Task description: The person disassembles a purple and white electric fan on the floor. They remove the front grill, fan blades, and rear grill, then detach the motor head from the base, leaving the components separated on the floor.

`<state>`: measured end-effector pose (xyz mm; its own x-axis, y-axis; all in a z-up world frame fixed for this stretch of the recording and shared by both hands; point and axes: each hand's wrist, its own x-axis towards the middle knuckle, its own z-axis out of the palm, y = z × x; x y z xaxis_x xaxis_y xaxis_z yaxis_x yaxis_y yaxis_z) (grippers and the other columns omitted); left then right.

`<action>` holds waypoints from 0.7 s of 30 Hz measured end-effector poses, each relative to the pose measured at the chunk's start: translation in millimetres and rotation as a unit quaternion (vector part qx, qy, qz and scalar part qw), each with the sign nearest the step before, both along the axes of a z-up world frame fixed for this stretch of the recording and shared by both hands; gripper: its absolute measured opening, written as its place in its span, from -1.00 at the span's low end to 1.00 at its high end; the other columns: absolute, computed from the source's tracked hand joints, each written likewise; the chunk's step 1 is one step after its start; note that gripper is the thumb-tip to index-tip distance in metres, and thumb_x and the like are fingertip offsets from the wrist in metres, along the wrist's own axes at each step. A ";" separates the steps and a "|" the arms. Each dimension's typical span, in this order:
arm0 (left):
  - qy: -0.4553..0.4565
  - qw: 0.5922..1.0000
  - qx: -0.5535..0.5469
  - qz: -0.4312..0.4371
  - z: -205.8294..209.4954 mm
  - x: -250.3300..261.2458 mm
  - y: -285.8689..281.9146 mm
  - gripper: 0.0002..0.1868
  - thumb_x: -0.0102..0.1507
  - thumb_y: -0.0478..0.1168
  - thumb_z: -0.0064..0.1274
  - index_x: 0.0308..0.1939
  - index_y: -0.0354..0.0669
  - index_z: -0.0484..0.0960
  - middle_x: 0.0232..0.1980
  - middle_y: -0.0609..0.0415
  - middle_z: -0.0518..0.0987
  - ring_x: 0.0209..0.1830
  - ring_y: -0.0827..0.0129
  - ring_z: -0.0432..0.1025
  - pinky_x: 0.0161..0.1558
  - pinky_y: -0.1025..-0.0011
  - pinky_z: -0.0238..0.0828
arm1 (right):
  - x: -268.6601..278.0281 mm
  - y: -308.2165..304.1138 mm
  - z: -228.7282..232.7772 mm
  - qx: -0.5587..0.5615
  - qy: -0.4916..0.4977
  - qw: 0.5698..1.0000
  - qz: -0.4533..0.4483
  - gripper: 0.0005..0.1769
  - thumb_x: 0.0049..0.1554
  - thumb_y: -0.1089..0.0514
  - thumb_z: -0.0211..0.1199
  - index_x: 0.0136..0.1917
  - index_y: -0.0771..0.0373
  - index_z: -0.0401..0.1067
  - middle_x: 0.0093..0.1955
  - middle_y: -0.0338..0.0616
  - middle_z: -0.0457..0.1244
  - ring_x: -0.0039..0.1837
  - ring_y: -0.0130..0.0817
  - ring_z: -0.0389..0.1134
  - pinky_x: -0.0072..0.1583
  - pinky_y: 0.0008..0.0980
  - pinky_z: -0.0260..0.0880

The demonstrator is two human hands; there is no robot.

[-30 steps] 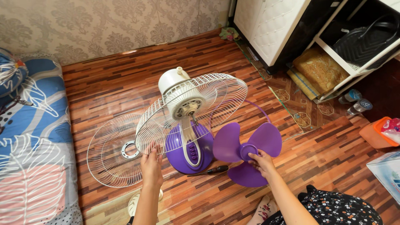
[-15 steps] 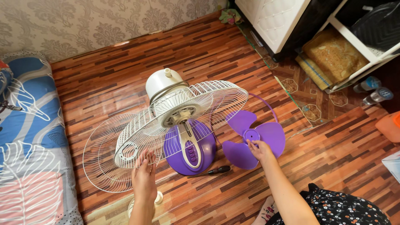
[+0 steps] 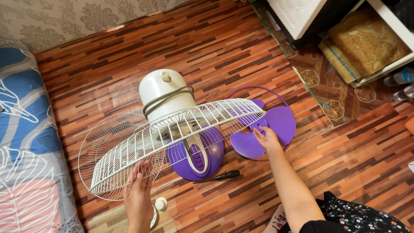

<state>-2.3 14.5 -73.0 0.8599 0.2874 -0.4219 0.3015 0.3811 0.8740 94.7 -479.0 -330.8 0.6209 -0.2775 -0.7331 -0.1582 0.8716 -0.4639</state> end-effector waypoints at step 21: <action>0.004 1.000 -0.014 0.004 -9.4 10.3 2.2 -0.55 0.41 -0.24 -0.25 0.38 -0.24 0.40 0.36 -0.03 0.51 0.41 0.32 0.37 0.32 0.30 0.26 | -33.8 32.5 13.6 -0.230 0.056 0.959 0.154 -0.39 0.18 0.32 0.15 0.44 0.13 0.04 0.18 0.02 0.26 0.11 -0.12 0.33 0.11 -0.11 0.44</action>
